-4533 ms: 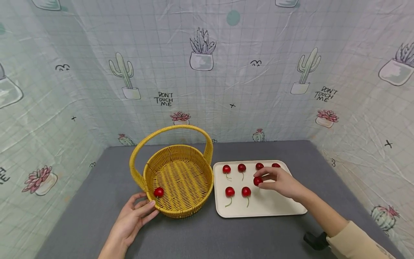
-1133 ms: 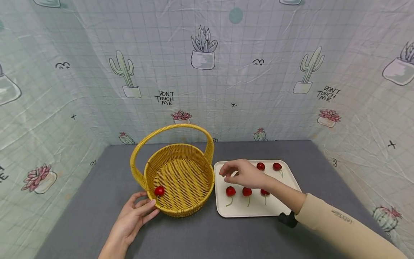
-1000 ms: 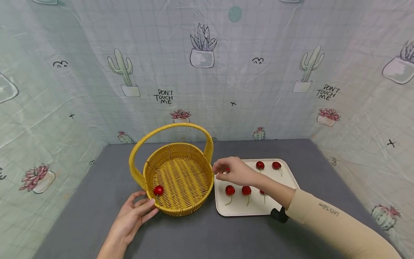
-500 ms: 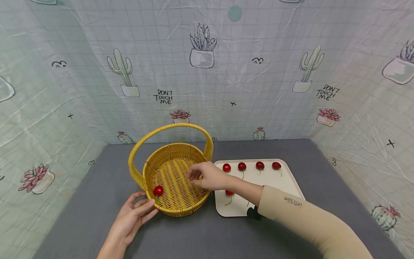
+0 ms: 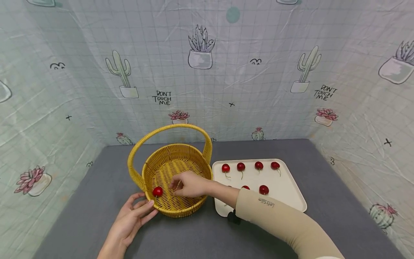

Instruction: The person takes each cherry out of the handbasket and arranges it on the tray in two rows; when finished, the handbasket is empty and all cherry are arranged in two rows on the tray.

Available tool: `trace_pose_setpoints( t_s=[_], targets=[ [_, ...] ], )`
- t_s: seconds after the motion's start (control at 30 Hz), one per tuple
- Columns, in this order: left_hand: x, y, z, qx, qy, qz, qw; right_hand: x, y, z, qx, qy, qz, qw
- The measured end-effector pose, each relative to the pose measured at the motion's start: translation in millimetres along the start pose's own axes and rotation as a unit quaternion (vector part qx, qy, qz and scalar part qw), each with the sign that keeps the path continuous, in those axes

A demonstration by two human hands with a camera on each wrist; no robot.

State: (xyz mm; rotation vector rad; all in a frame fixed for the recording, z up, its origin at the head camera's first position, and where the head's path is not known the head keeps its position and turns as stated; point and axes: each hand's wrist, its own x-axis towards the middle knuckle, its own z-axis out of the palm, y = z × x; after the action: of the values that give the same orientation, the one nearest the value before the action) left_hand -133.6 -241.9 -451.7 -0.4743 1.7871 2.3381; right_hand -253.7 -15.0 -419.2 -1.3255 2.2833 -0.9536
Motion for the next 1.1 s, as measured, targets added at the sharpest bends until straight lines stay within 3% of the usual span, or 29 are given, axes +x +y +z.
trace_pose_setpoints(
  t_s=[0.27,0.5,1.1],
  targets=[
    [-0.4,-1.1,-2.0,0.001,-0.001,-0.003,1.0000,13.4,-1.6,16.0,-0.003,0.005,0.042,0.9991],
    [-0.3,0.1,-1.6,0.001,-0.004,-0.001,1.0000,26.6,-3.4,23.1,-0.006,0.023,0.042,0.9988],
    [-1.4,1.1,-0.4,0.000,-0.004,-0.003,1.0000,47.7,-9.7,37.3,-0.050,-0.002,0.053,0.9974]
  ],
)
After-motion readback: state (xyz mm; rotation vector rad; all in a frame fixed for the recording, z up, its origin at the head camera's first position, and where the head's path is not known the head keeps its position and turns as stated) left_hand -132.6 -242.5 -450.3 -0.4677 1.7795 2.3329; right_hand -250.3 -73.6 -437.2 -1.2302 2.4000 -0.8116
